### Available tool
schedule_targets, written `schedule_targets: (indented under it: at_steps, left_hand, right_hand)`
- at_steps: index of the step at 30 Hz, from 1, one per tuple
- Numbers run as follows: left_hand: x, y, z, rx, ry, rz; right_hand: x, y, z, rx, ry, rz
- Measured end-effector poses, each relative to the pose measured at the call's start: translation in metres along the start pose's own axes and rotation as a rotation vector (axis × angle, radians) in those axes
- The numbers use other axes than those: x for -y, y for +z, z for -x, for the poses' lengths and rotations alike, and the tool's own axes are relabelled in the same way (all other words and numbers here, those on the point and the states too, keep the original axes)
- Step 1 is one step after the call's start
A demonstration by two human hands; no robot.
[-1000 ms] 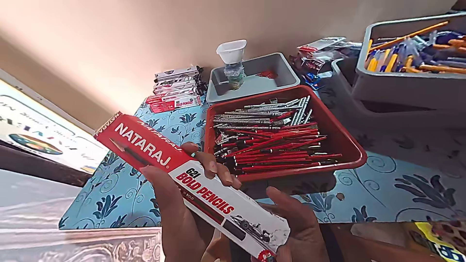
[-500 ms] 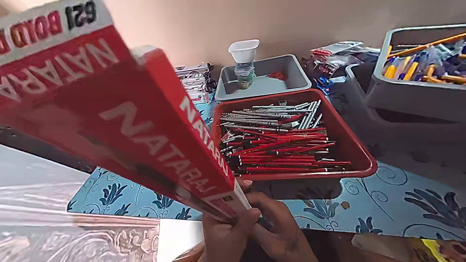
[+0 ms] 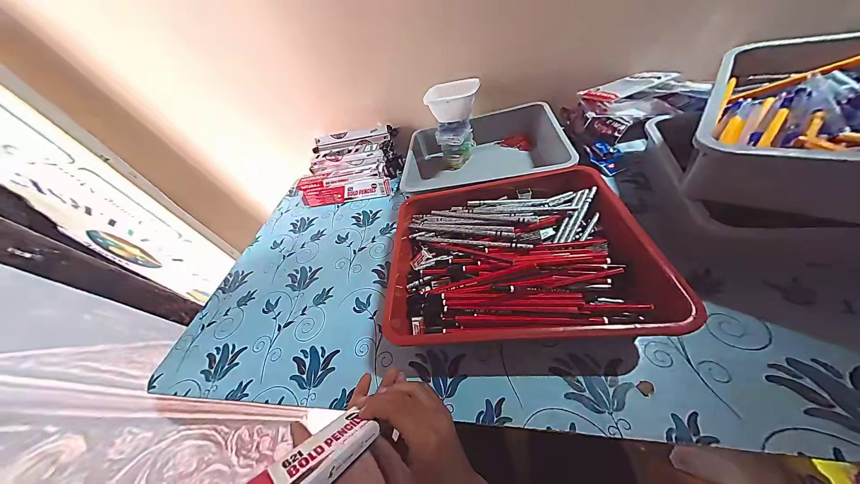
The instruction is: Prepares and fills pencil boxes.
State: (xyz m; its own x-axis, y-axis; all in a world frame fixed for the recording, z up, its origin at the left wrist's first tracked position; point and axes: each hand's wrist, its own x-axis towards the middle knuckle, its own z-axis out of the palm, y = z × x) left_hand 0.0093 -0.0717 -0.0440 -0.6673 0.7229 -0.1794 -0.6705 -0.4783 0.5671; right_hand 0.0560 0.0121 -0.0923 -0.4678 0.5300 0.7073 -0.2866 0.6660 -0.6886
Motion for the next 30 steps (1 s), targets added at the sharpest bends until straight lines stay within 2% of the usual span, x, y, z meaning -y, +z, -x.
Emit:
schedule_targets:
  at_steps: [7,9,12,16,20,23,27,30]
  left_hand:
    - [-0.012,0.017,-0.012,-0.04,-0.008,0.162]
    - [-0.017,0.019,-0.022,-0.071,0.057,0.106]
    - [-0.03,-0.002,-0.062,0.148,0.163,0.007]
    - [-0.046,0.003,-0.112,0.094,0.137,-0.053]
    - [-0.036,0.002,-0.105,0.008,0.248,0.101]
    - [-0.033,0.011,-0.114,-0.168,0.177,0.076]
    - [-0.037,0.019,-0.131,-0.109,0.12,0.057]
    - [-0.042,0.031,-0.132,-0.058,0.091,0.065]
  right_hand:
    - [0.0,-0.019,-0.025,0.203,-0.068,0.235]
    - [0.005,-0.024,-0.036,0.234,-0.137,0.256]
    - [0.021,-0.024,-0.05,0.148,-0.276,0.13]
    - [0.035,-0.023,-0.066,0.041,-0.353,0.085]
    - [0.028,-0.019,-0.078,0.084,-0.289,0.042]
    - [0.017,-0.017,-0.081,0.101,-0.273,0.062]
    - [0.013,-0.015,-0.083,0.108,-0.288,0.119]
    - [0.019,-0.021,-0.08,0.06,-0.308,0.062]
